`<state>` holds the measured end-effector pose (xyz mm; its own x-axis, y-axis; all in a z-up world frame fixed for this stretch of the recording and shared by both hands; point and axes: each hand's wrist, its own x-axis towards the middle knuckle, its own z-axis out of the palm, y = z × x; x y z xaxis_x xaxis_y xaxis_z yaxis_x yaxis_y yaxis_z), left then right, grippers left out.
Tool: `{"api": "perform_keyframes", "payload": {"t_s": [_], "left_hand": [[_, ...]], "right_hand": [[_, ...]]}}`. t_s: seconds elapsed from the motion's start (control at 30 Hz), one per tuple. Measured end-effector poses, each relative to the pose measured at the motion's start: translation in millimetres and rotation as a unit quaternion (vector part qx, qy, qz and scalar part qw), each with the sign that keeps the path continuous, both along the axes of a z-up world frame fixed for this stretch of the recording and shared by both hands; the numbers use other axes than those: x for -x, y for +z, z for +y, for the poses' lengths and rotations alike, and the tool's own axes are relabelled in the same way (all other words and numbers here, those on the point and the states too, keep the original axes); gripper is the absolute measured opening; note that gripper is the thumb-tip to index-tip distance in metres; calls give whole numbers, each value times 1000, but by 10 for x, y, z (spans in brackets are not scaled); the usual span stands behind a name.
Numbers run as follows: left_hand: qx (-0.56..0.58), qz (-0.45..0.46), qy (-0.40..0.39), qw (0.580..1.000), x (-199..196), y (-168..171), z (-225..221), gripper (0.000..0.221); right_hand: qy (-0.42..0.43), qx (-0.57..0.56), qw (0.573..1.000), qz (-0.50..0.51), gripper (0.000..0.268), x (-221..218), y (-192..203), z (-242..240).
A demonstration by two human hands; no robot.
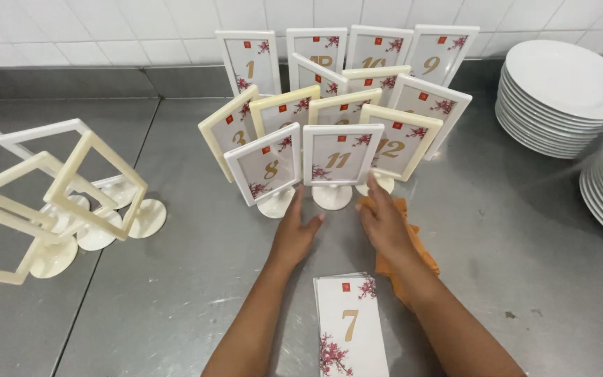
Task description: Cleaning plastic table number frames with a cloth and inserting numbered cards into them
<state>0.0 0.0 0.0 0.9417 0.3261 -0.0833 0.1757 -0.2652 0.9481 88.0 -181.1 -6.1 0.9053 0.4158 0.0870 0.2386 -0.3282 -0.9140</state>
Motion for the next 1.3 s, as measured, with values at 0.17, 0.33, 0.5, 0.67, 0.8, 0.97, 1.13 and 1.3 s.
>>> {"api": "perform_keyframes", "payload": {"t_s": [0.17,0.33,0.5,0.67,0.8,0.97,1.13,1.3], "left_hand": [[-104,-100,44,989,497,-447,510,62],[-75,-141,237,958,1114,-661,1124,31],[-168,-262,473,824,1382,-369,1672,67],[-109,-148,466,865,1294,-271,2167,70],[-165,-143,471,855,1285,-607,2463,15],[-191,-157,440,863,1553,-469,1985,13],[-109,-192,363,905,1690,-229,1352,25],[11,-179,236,955,1452,-247,762,23]], "right_hand": [[-1,420,854,-307,49,76,-1004,-687],[15,430,859,-279,57,452,-821,-1294],[-17,460,871,-171,61,750,-723,-1689],[-14,445,876,-188,61,887,-669,-1822],[-20,436,867,-240,66,757,-958,-1928],[-3,418,884,-209,59,866,-593,-1750],[17,445,878,-174,61,725,-727,-1740],[-4,313,917,-246,70,686,-749,-1503]]}}
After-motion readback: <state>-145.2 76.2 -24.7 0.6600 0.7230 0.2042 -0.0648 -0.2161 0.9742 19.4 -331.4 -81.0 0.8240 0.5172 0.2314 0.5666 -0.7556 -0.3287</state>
